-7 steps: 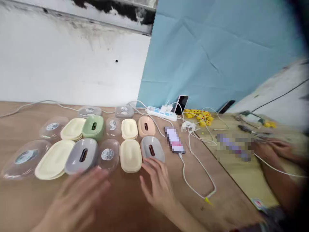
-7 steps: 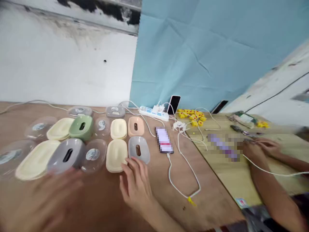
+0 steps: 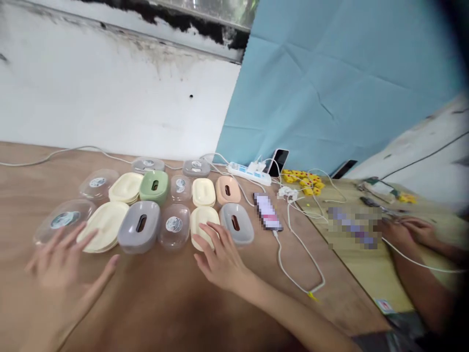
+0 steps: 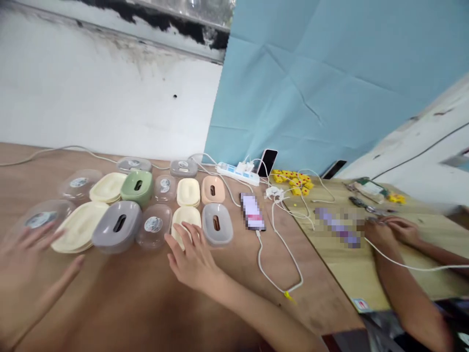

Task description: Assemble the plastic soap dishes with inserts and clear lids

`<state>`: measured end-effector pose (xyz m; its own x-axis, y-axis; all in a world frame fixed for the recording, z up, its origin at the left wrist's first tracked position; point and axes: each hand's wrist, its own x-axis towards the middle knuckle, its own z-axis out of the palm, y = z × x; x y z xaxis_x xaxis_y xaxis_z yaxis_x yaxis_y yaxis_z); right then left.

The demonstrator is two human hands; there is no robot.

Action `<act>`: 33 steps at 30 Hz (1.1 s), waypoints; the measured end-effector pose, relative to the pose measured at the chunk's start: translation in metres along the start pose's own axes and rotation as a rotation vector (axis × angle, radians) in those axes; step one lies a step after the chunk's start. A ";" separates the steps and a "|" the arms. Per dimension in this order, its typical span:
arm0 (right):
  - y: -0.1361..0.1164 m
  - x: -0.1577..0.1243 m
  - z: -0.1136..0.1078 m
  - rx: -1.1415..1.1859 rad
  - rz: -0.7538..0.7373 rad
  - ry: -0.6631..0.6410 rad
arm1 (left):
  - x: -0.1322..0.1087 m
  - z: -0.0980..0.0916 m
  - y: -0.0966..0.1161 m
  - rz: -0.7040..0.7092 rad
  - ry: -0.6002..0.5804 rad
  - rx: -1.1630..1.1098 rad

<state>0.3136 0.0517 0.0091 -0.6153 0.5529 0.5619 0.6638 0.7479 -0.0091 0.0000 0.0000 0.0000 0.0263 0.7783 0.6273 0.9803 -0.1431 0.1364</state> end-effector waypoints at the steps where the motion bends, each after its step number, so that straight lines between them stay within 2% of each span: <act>1: -0.002 0.001 0.005 -0.002 -0.008 -0.018 | -0.002 0.003 0.009 -0.019 0.070 0.058; 4: -0.010 -0.003 0.022 0.013 -0.057 -0.032 | -0.004 0.014 0.034 -0.036 0.034 0.120; 7: -0.017 -0.010 0.040 0.013 -0.098 -0.007 | -0.001 0.020 0.045 -0.065 0.000 0.122; 10: -0.022 -0.007 0.053 -0.009 -0.085 -0.024 | 0.005 0.022 0.050 0.050 -0.029 0.064; 13: -0.024 0.009 0.061 -0.025 -0.047 -0.100 | 0.009 0.025 0.057 0.149 -0.063 -0.008; 18: -0.025 0.034 0.064 0.035 0.041 -0.229 | 0.015 0.025 0.063 0.146 -0.060 0.006; 23: -0.024 0.043 0.060 0.079 0.139 -0.288 | 0.021 0.023 0.061 0.161 -0.104 0.026; 29: -0.016 0.045 0.062 0.082 0.128 -0.303 | 0.022 0.030 0.059 0.203 -0.114 -0.004; 33: -0.012 0.045 0.067 0.085 0.120 -0.251 | 0.021 0.028 0.057 0.240 -0.085 0.015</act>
<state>0.2497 0.0916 -0.0209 -0.6277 0.7047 0.3307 0.7064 0.6942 -0.1383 0.0622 0.0253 -0.0003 0.2747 0.7716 0.5737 0.9466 -0.3217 -0.0207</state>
